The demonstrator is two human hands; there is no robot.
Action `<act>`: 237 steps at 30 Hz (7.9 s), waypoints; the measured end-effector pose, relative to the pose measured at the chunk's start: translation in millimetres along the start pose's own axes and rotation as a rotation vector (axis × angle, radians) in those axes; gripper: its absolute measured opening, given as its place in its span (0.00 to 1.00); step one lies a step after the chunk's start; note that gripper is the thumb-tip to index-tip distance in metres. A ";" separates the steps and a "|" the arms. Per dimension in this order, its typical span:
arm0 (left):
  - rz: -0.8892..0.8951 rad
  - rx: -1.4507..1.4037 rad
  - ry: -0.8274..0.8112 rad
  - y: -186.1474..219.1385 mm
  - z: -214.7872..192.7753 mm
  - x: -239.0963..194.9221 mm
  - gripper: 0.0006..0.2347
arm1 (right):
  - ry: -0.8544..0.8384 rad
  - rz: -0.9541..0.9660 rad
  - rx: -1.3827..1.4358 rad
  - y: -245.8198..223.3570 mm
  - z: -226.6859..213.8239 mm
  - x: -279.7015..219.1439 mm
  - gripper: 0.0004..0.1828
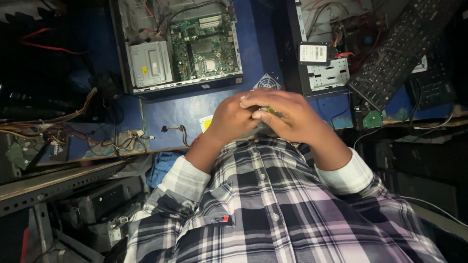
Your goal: The person uses a screwdriver to remove screws from a computer power supply unit, then inspects the unit by turning it over and examining its internal components.
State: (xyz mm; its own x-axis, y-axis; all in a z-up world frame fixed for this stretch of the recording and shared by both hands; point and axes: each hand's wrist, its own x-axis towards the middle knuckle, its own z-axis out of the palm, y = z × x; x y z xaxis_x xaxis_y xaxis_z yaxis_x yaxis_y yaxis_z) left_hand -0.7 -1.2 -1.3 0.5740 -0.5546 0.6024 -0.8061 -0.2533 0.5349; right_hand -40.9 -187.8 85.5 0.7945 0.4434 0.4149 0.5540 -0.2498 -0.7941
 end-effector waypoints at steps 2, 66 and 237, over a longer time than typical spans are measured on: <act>0.027 0.006 0.003 0.1 -0.9 1.0 0.10 | -0.001 -0.001 -0.003 0.1 -0.6 0.8 0.13; -0.588 0.059 -0.022 -93.6 97.1 -112.5 0.11 | -0.097 0.389 -0.322 -22.0 5.0 -88.9 0.16; -0.470 -0.087 -0.029 -8.1 -40.3 -62.2 0.15 | -0.242 0.390 -0.231 201.0 89.4 -85.5 0.48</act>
State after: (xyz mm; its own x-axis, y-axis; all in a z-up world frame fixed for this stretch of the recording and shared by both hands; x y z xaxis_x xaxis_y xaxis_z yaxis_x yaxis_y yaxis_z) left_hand -24.0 67.2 -19.2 0.8681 -0.4182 0.2673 -0.4444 -0.4149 0.7939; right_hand -19.7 -199.0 -149.3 0.8880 0.4590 -0.0294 0.2898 -0.6079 -0.7392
